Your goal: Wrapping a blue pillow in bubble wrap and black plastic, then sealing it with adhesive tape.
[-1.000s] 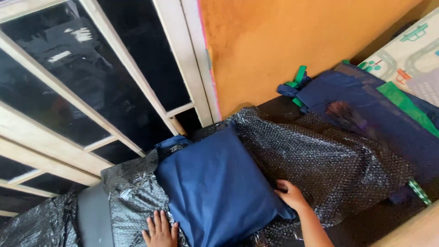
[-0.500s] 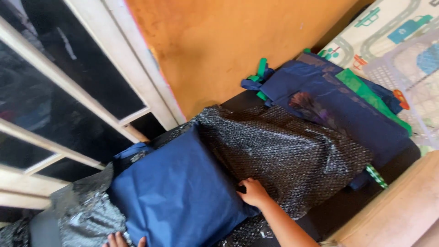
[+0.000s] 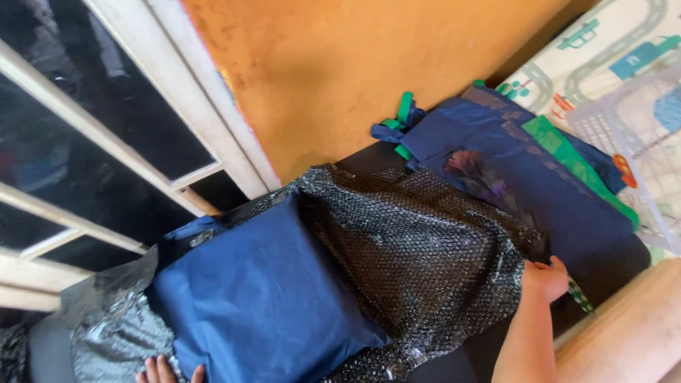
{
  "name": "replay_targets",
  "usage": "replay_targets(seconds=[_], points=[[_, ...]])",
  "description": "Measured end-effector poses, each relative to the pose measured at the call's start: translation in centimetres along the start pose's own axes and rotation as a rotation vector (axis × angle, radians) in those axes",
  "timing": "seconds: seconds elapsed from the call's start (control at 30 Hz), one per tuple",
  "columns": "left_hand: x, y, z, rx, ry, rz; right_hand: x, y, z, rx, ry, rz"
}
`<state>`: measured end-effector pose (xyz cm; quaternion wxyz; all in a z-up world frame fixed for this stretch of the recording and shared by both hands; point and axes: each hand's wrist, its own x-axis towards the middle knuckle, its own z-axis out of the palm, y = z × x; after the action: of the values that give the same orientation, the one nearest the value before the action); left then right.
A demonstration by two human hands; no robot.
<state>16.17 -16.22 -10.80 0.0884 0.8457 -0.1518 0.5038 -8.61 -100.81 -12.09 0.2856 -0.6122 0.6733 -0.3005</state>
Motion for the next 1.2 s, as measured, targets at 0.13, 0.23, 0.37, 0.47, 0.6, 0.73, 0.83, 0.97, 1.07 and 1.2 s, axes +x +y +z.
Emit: replay_targets(seconds=[0.13, 0.23, 0.37, 0.47, 0.6, 0.73, 0.83, 0.97, 1.07, 1.2], points=[[2.1, 0.0, -2.1, 0.054, -0.041, 0.201, -2.2, -3.6, -1.4, -0.397, -0.188, 0.102], [3.6, 1.3, -3.2, 0.026, 0.061, 0.474, -5.2, -5.6, -2.5, -0.054, 0.007, 0.348], [1.7, 1.6, -4.2, 0.380, -0.622, -0.347, -9.5, -8.5, -5.1, 0.054, -0.285, 0.417], [4.3, 1.6, -5.0, 0.281, -0.986, -0.597, -14.9, -13.1, -4.5, 0.327, -0.484, 0.316], [4.4, -1.4, -4.6, -0.049, -1.198, -0.766, -30.8, -22.5, -6.5, 0.488, -0.795, -0.033], [8.5, -1.9, -6.2, -0.286, -1.233, -1.083, -51.6, -24.2, -7.9, 0.229, -1.484, -0.333], [8.0, -3.8, -4.5, -0.518, -1.273, -1.068, -63.0, -17.6, -6.4, 0.166, -2.125, -1.019], [8.2, -5.5, -8.4, -1.131, -1.154, -1.013, -68.0, -16.5, -6.2, -0.086, -2.137, -1.039], [8.8, -5.1, -8.0, -0.809, -1.309, -1.083, -70.9, -15.0, -5.5, -0.417, -2.124, -1.049], [11.8, -3.8, -8.3, -0.829, -1.208, -1.245, -77.1, -4.4, 4.8, -1.166, -1.838, -0.967]])
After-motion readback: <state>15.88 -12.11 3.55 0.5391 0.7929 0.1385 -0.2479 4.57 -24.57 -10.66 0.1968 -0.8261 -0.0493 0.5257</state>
